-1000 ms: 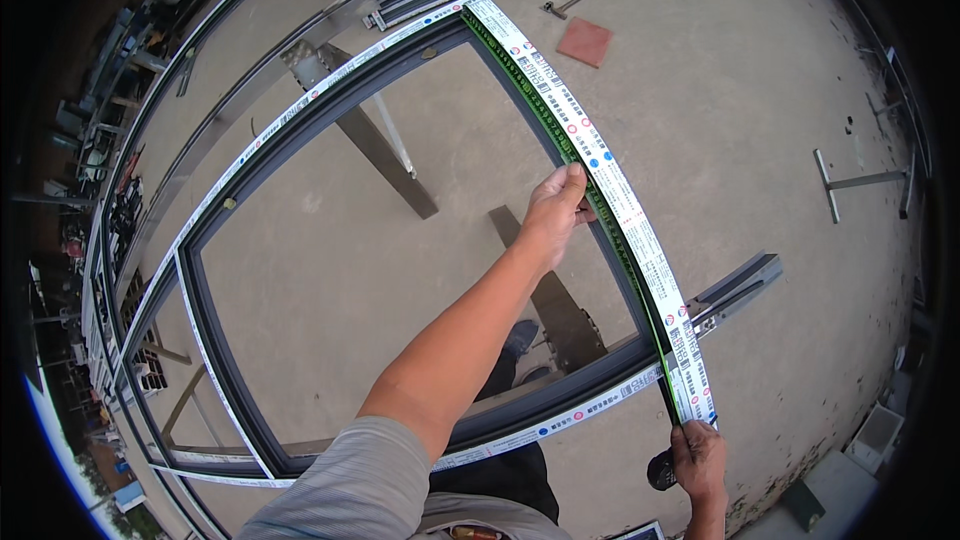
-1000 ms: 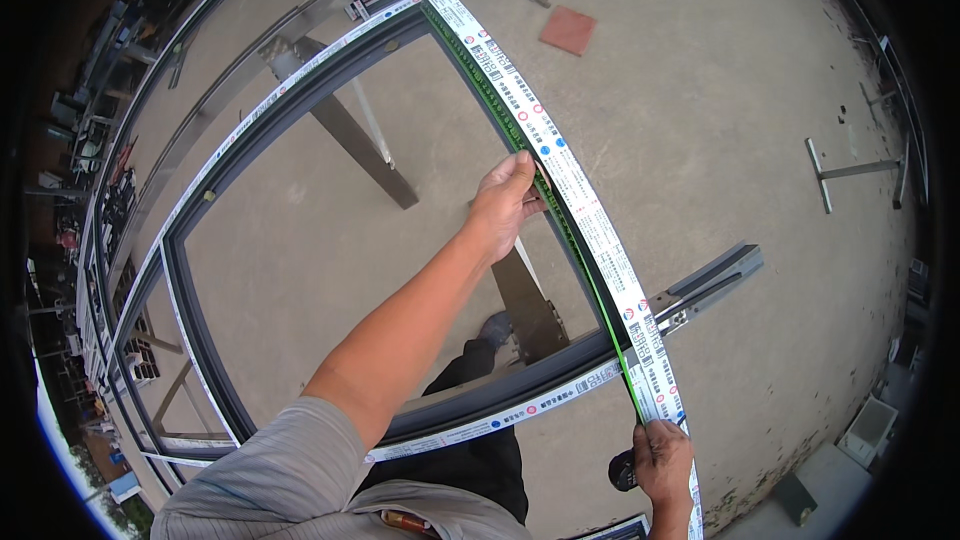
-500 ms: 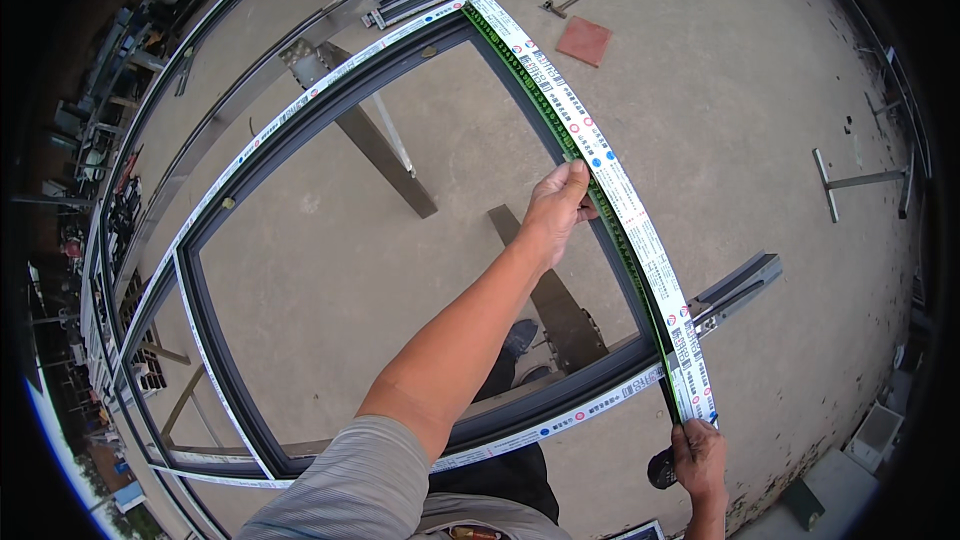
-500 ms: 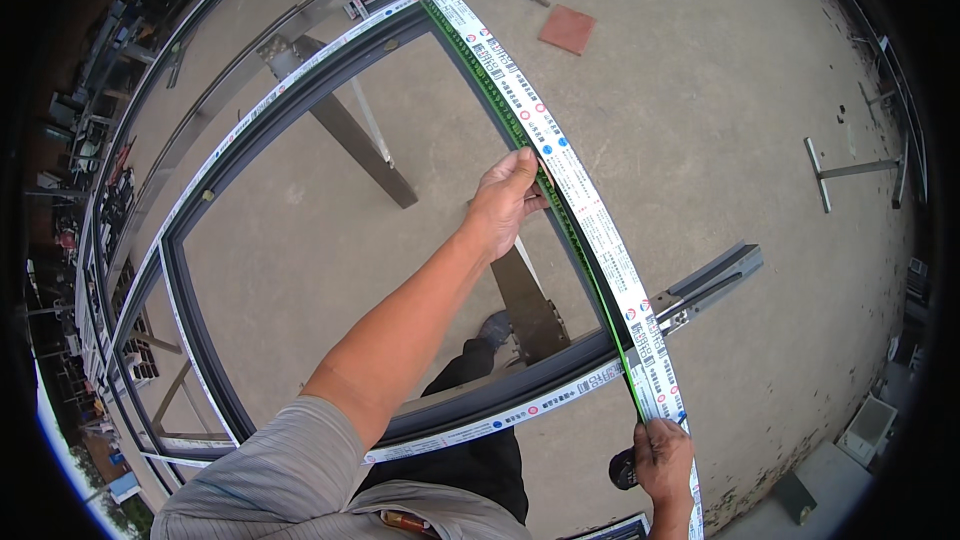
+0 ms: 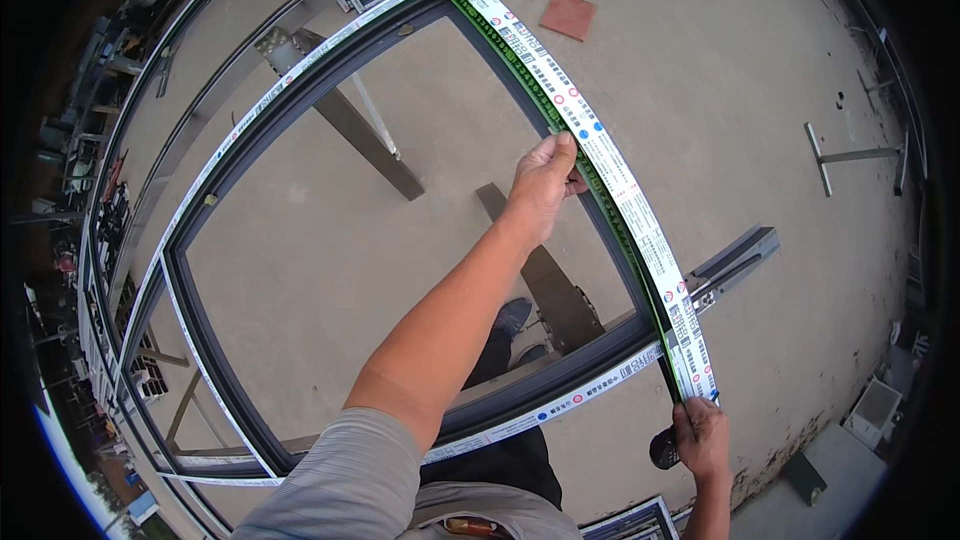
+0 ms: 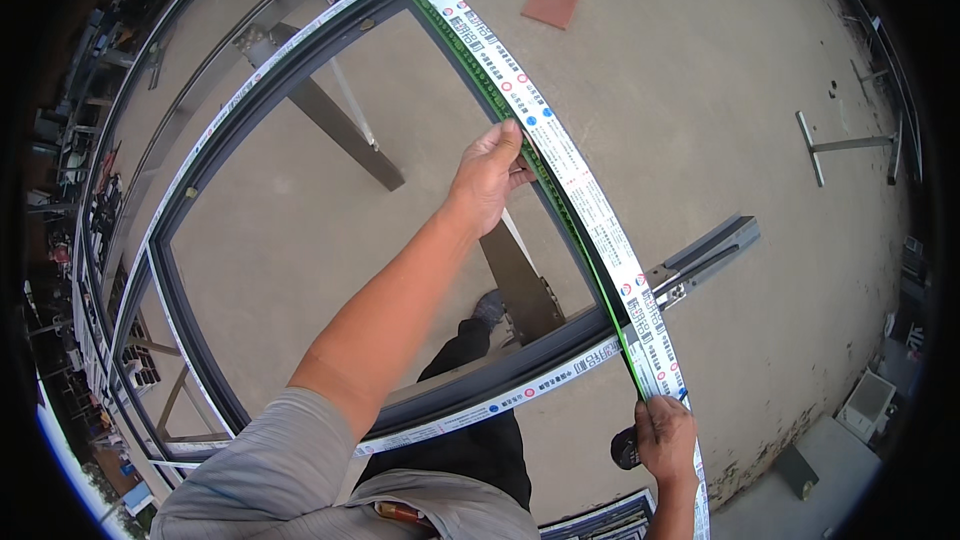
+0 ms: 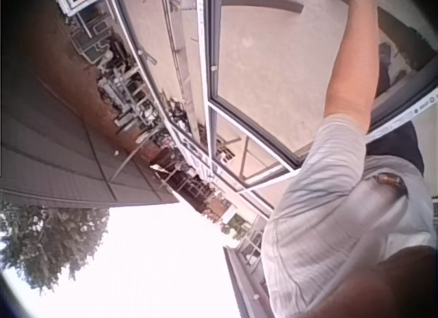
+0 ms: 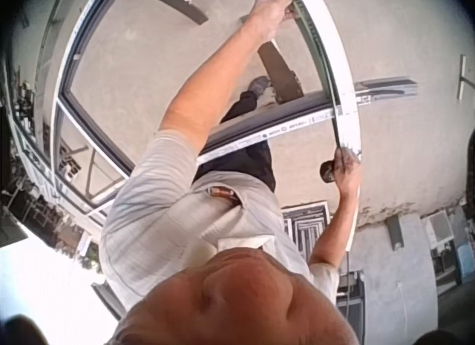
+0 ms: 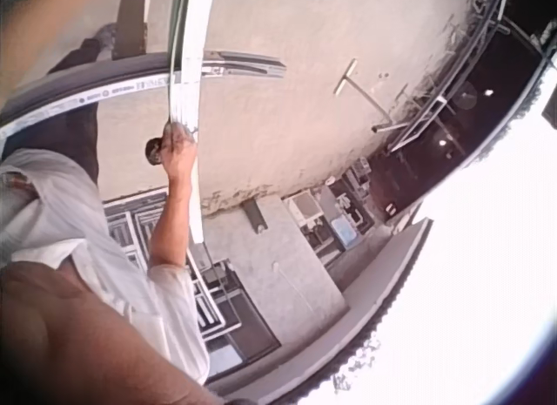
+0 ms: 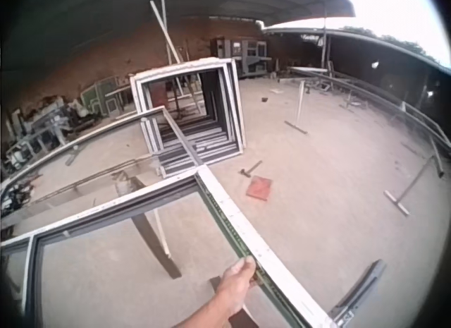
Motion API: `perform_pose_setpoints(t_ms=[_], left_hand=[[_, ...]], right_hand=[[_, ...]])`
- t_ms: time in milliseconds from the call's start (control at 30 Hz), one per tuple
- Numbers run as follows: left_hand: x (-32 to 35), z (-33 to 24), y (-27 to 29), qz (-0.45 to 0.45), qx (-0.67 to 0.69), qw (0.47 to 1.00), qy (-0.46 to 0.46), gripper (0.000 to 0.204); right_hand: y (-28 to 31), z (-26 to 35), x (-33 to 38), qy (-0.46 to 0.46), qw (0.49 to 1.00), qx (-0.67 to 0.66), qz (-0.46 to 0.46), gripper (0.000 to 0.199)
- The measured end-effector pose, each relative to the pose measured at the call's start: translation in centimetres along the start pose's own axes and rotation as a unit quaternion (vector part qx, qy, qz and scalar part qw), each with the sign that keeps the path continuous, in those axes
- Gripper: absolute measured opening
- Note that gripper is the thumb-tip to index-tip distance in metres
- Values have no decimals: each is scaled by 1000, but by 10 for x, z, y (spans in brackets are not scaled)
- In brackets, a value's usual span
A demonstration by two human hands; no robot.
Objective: The person measures multiple aluminum window frame sections using a green tape measure. They place the tape along various edges and corners of the frames, adjusting the tape to capture different dimensions. The person moves around the frames to measure different parts, ensuring accurate readings.
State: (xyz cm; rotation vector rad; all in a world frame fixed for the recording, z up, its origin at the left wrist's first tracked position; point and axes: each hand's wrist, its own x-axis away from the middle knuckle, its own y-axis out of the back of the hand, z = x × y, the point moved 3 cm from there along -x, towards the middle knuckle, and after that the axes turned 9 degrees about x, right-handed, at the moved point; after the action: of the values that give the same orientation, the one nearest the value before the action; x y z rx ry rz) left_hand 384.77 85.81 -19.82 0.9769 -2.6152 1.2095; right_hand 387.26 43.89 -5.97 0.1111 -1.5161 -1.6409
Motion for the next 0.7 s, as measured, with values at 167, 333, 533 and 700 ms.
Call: perform_pose_setpoints(t_ms=[167,333,533,700], left_hand=[[-7,3,0,-6,-4,1000,2,38],[-5,-5,-2,-23,-1,999,-34,34],[-12,-7,2,-12,-14,999,-41,31],[-13,-9,2,-30,-21,998,-56,33]], right_hand=[[-2,-2,0,-3,1000,11,-15,28],[2,-2,-6,-10,1000,2,8,25],[2,-7,-7,-33,999,-32,22,22],[4,-9,-10,-43,995,-78,39,24]])
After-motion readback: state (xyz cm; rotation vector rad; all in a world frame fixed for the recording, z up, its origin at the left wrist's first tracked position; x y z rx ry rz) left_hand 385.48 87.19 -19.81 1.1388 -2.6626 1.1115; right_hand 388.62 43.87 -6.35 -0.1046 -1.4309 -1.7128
